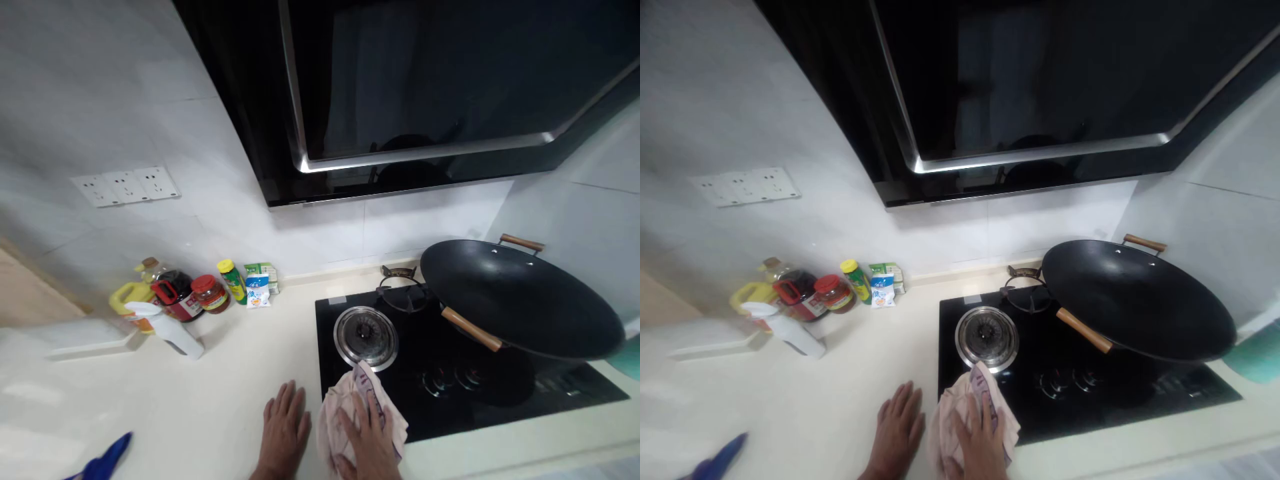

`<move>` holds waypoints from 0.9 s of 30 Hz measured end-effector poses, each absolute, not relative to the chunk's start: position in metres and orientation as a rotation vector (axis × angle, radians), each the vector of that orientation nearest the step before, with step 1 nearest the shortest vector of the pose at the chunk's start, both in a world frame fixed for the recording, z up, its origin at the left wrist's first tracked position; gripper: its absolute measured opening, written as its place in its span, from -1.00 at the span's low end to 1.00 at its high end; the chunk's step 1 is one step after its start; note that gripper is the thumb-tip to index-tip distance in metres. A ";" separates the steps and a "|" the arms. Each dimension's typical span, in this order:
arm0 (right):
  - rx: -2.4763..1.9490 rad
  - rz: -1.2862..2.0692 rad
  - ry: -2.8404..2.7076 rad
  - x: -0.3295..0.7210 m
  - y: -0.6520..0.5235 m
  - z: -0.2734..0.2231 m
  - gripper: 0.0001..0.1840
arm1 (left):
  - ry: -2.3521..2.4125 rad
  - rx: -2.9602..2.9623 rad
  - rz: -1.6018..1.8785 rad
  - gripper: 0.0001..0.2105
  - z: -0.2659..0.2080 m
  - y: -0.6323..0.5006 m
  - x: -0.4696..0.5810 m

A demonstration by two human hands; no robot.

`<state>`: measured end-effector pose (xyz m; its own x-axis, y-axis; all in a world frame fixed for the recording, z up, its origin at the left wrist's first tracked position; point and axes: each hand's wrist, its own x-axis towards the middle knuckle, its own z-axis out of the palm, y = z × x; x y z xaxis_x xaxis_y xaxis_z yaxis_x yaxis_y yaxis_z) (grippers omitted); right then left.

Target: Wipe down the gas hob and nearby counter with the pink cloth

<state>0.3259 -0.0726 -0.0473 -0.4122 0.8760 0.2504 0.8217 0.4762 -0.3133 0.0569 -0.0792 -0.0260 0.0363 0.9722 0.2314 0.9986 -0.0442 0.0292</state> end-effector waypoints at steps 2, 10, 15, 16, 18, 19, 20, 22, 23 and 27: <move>-1.468 0.310 -2.427 0.317 -0.075 -0.045 -0.26 | -2.044 -2.158 -0.294 -0.54 -0.027 -0.079 0.056; -1.860 0.125 -2.257 0.394 -0.060 -0.024 -0.57 | -2.001 -2.137 -0.364 -0.55 -0.038 -0.079 0.054; -2.016 0.061 -2.152 0.408 -0.042 -0.013 -0.56 | -2.021 -2.141 -0.358 -0.54 -0.039 -0.080 0.056; -2.027 0.062 -2.144 0.404 -0.038 -0.011 -0.56 | -2.023 -2.141 -0.361 -0.53 -0.039 -0.080 0.056; -2.039 0.071 -2.135 0.392 -0.032 -0.009 -0.55 | -2.023 -2.143 -0.368 -0.53 -0.039 -0.081 0.056; -2.040 0.076 -2.133 0.385 -0.031 -0.008 -0.53 | -2.022 -2.144 -0.369 -0.53 -0.039 -0.081 0.056; -2.037 0.081 -2.134 0.377 -0.032 -0.007 -0.52 | -2.022 -2.144 -0.370 -0.53 -0.040 -0.081 0.056; -2.020 0.090 -2.145 0.360 -0.039 -0.010 -0.51 | -2.024 -2.140 -0.376 -0.53 -0.040 -0.080 0.056; -1.999 0.092 -2.157 0.350 -0.046 -0.013 -0.50 | -2.026 -2.139 -0.380 -0.53 -0.041 -0.080 0.056; -1.640 -0.010 -2.258 0.307 -0.085 -0.043 -0.45 | -2.023 -2.138 -0.389 -0.54 -0.042 -0.079 0.056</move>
